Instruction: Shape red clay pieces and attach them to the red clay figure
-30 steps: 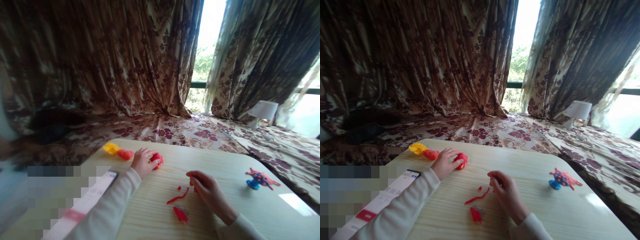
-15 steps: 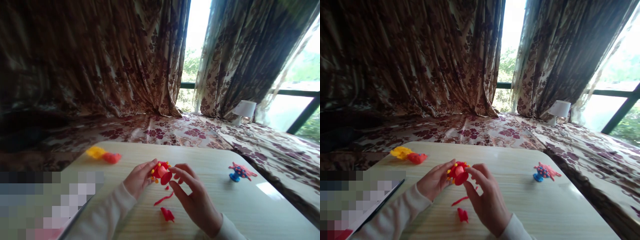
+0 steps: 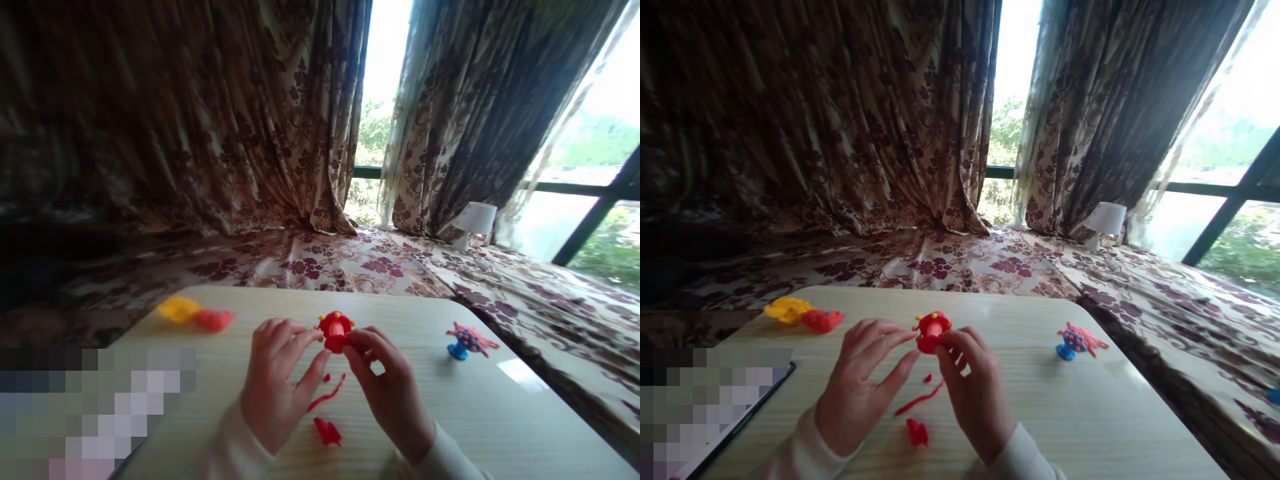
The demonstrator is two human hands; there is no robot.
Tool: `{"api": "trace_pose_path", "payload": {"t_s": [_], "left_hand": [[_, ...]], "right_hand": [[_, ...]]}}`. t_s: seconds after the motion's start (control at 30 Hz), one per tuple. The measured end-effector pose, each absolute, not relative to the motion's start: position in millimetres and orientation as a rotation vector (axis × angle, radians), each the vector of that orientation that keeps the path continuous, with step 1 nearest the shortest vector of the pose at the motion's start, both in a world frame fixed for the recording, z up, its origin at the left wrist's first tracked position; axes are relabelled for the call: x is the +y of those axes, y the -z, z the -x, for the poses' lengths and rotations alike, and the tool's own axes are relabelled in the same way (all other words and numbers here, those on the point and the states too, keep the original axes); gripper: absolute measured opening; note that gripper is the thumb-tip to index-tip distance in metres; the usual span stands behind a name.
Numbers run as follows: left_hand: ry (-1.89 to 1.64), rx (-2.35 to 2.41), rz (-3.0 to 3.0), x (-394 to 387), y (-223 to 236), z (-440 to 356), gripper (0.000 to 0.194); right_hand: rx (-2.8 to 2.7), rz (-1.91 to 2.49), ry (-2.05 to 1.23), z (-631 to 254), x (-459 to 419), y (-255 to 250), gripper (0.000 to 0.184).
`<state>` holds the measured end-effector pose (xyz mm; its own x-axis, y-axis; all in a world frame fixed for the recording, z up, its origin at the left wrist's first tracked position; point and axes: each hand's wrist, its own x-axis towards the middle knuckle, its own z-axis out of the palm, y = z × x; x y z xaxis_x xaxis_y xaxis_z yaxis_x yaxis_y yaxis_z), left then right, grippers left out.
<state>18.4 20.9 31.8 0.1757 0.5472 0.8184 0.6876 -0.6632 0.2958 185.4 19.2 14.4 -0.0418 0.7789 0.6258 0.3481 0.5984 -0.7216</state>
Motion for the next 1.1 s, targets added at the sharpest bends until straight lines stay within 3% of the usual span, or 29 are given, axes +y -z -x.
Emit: {"api": "trace_pose_path", "payload": {"t_s": [0.23,0.5,1.1], "left_hand": [[1.552,-1.347,2.402,17.9,-21.0,-30.8,0.003],[1.636,-1.484,2.527,16.3,-17.3,-32.6,0.012],[1.641,-1.439,2.551,13.5,-16.7,-32.4,0.011]], "right_hand": [[-1.717,0.914,-0.47,-182.9,14.7,-16.1,0.014],[-1.742,0.933,-0.459,-184.6,14.9,-12.8,0.016],[-1.754,0.95,-0.423,-184.4,12.3,-16.4,0.008]]}}
